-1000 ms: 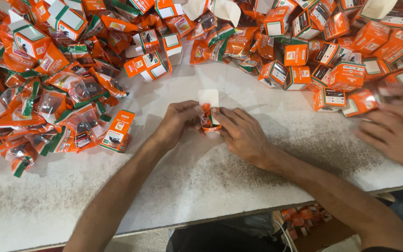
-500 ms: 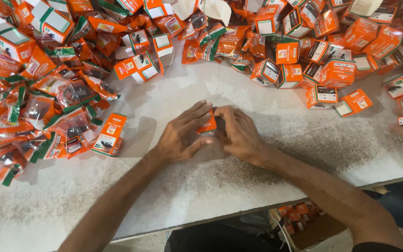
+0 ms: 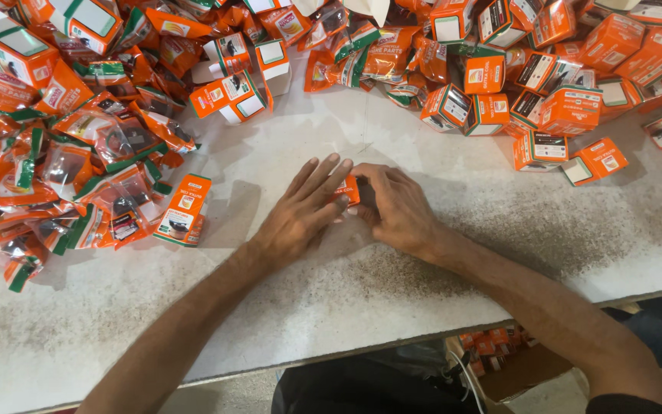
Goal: The person assembles small orange paper boxes by hand, places a plastic-wrapped product inside each one, folds the flaps closed, and sets the finished box aside with the pile of packed boxes on the table. The person repeats this packing cycle continuously across the table.
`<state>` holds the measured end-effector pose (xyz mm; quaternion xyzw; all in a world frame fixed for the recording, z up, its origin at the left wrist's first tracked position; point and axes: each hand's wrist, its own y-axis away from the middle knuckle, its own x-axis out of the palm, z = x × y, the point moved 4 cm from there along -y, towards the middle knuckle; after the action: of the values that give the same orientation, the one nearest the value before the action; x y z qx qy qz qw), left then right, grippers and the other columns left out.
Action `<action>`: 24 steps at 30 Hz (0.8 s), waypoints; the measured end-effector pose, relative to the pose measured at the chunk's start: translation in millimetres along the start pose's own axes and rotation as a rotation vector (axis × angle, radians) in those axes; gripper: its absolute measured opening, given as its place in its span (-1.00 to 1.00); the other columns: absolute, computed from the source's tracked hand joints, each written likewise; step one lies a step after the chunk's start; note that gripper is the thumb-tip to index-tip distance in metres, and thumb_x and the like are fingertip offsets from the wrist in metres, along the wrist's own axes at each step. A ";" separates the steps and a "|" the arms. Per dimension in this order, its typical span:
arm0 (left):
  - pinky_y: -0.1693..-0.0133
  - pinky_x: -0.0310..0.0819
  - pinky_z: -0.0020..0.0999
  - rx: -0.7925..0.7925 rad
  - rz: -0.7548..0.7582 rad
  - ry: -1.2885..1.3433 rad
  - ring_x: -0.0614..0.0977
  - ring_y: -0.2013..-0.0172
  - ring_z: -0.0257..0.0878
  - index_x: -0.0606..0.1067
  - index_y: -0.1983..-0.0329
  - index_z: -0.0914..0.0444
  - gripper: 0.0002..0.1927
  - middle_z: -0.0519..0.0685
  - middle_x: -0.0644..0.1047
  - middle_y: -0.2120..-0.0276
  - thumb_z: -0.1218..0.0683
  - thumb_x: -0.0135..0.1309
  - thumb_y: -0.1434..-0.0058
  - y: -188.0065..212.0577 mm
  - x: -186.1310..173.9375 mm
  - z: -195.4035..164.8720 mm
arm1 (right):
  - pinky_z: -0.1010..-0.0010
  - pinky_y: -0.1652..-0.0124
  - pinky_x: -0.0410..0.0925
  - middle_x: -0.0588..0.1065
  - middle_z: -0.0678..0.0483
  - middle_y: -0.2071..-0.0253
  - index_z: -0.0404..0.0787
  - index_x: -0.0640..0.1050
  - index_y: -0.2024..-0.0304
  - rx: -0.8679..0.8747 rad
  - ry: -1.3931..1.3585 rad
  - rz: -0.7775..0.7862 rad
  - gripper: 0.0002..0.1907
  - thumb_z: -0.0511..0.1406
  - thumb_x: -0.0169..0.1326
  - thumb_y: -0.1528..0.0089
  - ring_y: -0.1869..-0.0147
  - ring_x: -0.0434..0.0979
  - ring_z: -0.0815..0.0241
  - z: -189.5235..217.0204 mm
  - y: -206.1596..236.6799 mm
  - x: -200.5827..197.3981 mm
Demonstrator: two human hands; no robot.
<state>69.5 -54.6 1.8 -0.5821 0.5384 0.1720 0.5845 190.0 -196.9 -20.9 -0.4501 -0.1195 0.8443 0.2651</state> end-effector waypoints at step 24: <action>0.30 0.57 -0.16 -0.530 -0.276 0.237 0.67 0.43 -0.10 0.54 0.18 0.31 -0.87 0.09 0.61 0.36 0.13 0.07 -0.39 -75.0 8.1 88.7 | 0.14 -0.31 0.33 0.28 -0.18 -0.41 -0.23 0.15 -0.46 0.154 -0.235 -0.093 -0.32 -0.30 0.07 -0.34 -0.37 0.44 -0.12 -38.2 -12.6 -13.1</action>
<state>172.6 -0.9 9.3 -0.7976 0.4551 0.1563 0.3637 231.7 -195.1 -27.8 -0.3204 -0.1054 0.8847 0.3218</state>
